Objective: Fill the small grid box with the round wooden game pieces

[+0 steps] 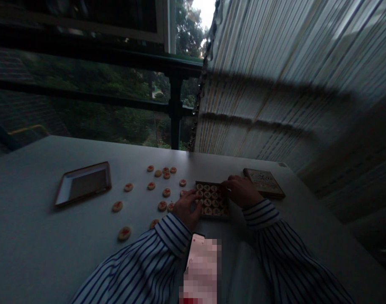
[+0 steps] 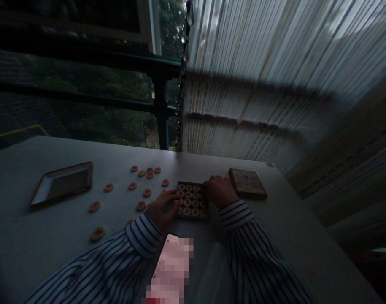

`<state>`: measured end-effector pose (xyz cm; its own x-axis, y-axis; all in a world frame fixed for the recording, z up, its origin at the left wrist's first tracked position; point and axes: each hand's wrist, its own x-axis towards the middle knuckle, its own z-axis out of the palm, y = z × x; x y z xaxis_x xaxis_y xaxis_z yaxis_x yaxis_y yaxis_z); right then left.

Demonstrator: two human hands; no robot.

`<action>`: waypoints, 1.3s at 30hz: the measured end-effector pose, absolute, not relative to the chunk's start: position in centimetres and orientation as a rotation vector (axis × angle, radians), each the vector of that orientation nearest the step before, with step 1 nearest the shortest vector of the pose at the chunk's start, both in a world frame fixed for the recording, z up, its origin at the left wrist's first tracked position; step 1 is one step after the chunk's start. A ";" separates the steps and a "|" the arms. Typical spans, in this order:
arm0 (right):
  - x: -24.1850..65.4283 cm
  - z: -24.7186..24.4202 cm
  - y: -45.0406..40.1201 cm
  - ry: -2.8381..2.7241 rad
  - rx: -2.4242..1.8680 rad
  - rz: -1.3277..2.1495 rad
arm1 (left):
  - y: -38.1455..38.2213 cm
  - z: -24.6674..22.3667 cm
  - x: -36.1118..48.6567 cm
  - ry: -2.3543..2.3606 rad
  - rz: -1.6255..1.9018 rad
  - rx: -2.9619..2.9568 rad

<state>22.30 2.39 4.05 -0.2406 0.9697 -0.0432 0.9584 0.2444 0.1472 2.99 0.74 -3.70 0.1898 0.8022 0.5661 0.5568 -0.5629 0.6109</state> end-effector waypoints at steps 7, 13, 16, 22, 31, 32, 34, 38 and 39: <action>22.5 4.0 2.4 2.390 1.854 0.112 | 0.7 -3.6 3.0 1.310 1.319 2.199; 22.5 4.0 2.3 2.403 1.855 0.108 | 0.7 -3.8 2.9 1.294 1.316 2.208; 22.5 3.9 2.3 2.418 1.863 0.115 | 0.8 -3.9 2.9 1.284 1.308 2.216; 22.6 3.9 2.4 2.393 1.840 0.130 | 1.0 -4.1 2.9 1.273 1.331 2.221; 22.6 3.9 2.3 2.405 1.870 0.174 | 0.7 -3.9 3.1 1.305 1.334 2.206; 22.5 3.9 2.3 2.405 1.866 0.174 | 0.7 -3.9 3.1 1.310 1.337 2.204; 22.4 3.9 2.3 2.392 1.865 0.166 | 0.7 -3.9 3.1 1.310 1.338 2.204; 22.4 3.9 2.3 2.355 1.857 0.142 | 0.7 -4.0 3.1 1.287 1.338 2.215; 22.4 3.9 2.3 2.357 1.855 0.141 | 0.7 -4.0 3.0 1.283 1.343 2.216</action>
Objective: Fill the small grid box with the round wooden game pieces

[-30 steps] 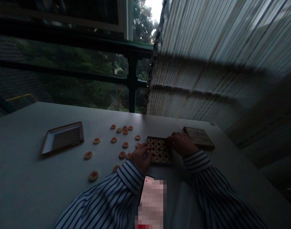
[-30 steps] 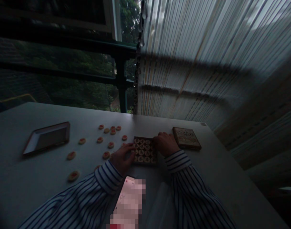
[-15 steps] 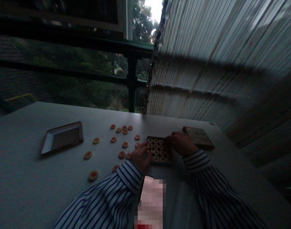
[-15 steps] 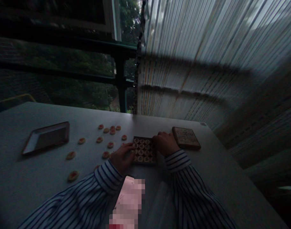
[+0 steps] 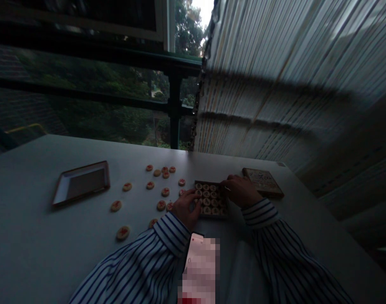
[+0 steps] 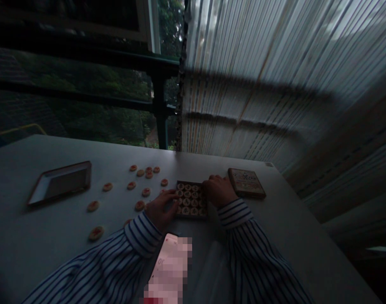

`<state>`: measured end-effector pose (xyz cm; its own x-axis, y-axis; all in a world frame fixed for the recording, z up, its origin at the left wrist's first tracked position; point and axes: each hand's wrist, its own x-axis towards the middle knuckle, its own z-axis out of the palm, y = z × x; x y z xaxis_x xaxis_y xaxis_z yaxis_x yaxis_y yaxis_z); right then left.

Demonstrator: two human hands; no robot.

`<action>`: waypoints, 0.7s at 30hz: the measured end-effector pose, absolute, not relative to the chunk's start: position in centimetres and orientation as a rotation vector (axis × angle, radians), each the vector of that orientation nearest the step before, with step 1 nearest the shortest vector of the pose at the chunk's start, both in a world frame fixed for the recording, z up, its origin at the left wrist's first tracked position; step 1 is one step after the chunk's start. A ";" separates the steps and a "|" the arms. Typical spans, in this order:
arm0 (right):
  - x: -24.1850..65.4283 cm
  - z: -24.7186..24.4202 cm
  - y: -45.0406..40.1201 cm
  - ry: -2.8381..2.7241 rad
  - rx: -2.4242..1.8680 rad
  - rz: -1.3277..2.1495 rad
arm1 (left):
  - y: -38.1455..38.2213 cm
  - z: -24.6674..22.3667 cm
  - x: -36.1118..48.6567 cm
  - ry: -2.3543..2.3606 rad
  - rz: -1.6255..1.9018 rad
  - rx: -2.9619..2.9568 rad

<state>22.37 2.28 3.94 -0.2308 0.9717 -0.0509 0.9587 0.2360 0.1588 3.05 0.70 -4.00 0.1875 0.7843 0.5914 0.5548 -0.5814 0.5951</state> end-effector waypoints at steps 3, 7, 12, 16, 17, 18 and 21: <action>22.5 3.9 2.3 2.380 1.854 0.152 | 0.8 -4.1 3.0 1.268 1.344 2.226; 22.6 3.7 2.4 2.397 1.852 0.175 | 1.0 -4.2 2.9 1.266 1.328 2.233; 22.5 3.8 2.4 2.377 1.853 0.158 | 1.0 -4.2 2.9 1.273 1.345 2.235; 22.6 4.2 2.3 2.390 1.848 0.167 | 1.0 -4.1 2.9 1.262 1.368 2.238; 22.7 4.3 2.3 2.400 1.857 0.174 | 1.0 -4.2 2.9 1.254 1.366 2.240; 22.8 4.5 2.2 2.406 1.874 0.186 | 1.0 -4.2 2.9 1.247 1.359 2.241; 23.2 4.9 2.2 2.408 1.926 0.241 | 1.1 -4.3 2.9 1.243 1.344 2.232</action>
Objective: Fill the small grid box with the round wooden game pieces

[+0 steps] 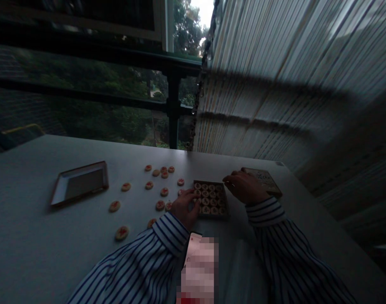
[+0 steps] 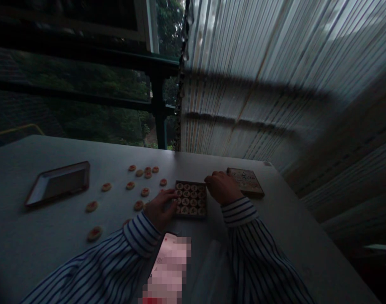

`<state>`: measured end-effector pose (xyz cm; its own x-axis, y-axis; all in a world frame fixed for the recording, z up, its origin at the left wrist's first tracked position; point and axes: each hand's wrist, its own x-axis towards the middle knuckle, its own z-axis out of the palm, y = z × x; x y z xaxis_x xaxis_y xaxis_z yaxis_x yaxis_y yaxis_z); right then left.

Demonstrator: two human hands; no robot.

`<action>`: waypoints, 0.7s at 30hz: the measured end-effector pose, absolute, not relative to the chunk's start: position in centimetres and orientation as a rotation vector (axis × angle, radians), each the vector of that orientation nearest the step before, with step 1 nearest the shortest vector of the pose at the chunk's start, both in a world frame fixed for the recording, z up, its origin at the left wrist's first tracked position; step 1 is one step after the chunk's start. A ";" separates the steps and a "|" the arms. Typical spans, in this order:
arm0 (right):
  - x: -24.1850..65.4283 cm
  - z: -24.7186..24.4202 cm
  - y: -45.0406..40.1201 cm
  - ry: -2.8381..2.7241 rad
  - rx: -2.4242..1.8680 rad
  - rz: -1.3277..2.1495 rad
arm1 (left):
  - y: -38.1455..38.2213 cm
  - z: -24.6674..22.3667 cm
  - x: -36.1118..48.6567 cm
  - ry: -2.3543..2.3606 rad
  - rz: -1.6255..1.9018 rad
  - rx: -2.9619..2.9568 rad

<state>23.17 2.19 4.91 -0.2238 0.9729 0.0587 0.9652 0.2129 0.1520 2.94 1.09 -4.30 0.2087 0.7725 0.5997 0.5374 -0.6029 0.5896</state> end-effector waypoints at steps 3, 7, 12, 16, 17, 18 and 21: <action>23.3 5.2 2.1 2.400 1.946 0.278 | 1.1 -4.4 2.9 1.259 1.337 2.220; 23.2 5.5 1.8 2.389 1.956 0.290 | 1.1 -4.3 2.9 1.248 1.319 2.234; 22.9 6.2 1.4 2.391 1.983 0.268 | 1.2 -4.3 2.8 1.254 1.311 2.277; 22.7 6.5 0.7 2.424 2.015 0.229 | 1.4 -4.7 2.7 1.246 1.310 2.308; 22.8 6.4 0.4 2.438 2.020 0.210 | 1.4 -4.8 2.7 1.255 1.318 2.307; 22.8 6.3 0.0 2.455 2.032 0.200 | 1.5 -4.9 2.7 1.255 1.332 2.308; 23.1 5.5 -1.3 2.515 2.040 0.146 | 1.6 -5.0 2.8 1.268 1.342 2.311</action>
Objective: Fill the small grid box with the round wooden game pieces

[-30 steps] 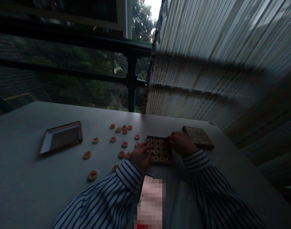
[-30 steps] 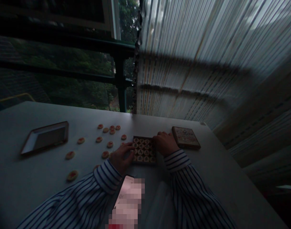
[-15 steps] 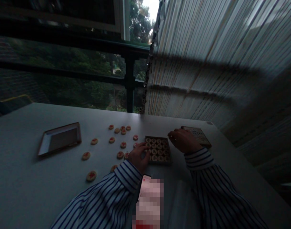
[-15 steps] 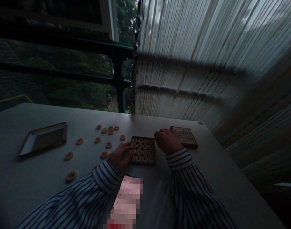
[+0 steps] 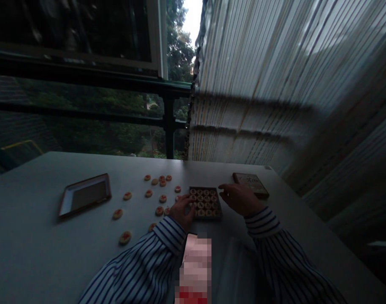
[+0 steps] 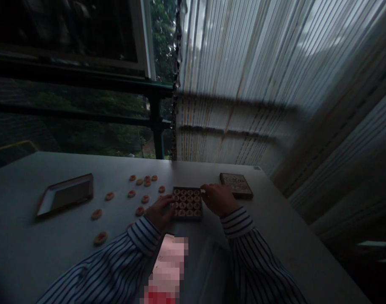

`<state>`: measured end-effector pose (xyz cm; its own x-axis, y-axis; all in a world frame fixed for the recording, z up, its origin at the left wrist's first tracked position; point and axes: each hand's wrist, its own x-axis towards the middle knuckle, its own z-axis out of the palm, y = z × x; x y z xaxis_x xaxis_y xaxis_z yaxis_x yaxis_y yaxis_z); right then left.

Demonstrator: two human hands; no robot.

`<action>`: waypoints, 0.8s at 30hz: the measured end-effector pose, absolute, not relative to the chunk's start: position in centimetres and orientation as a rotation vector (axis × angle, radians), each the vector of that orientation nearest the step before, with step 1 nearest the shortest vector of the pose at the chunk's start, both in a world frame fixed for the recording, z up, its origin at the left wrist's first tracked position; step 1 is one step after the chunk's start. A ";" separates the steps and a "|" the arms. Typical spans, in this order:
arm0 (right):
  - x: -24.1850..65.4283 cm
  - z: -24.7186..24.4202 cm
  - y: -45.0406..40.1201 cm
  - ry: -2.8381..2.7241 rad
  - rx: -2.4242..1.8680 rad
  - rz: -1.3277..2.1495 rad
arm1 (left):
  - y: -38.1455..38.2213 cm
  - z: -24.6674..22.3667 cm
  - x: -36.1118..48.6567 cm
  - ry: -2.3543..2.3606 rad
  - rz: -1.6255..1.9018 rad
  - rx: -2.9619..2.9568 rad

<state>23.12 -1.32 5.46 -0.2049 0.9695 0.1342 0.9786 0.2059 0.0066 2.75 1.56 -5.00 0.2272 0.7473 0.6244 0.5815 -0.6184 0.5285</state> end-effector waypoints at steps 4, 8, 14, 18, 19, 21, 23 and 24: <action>23.6 3.5 -3.1 -2.278 -1.849 0.045 | 1.5 -4.9 2.8 1.269 1.345 2.319; 23.6 1.9 -4.0 -2.211 -1.829 0.200 | 1.3 -5.0 2.7 1.264 1.362 2.338; 23.5 1.3 -4.1 -2.139 -1.817 0.239 | 0.9 -4.0 2.1 1.254 1.366 2.335; 23.7 1.3 -4.0 -2.038 -1.816 0.107 | 0.7 -1.3 0.8 1.261 1.427 2.228; 23.8 1.3 -4.0 -2.017 -1.811 0.085 | 0.7 -0.5 0.2 1.250 1.457 2.172; 23.8 1.2 -4.0 -1.982 -1.814 0.050 | 0.7 1.0 -1.0 1.262 1.498 2.068; 23.8 1.0 -3.9 -1.960 -1.830 0.020 | 0.7 2.3 -2.5 1.294 1.473 1.978; 23.8 1.0 -3.9 -1.959 -1.834 0.009 | 0.6 2.8 -3.4 1.302 1.455 1.964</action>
<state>23.81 -3.85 0.96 -0.0108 0.9478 0.3186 0.9449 0.1140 -0.3068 -3.37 0.64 2.83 0.0398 0.8350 0.5489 0.4531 -0.5046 0.7349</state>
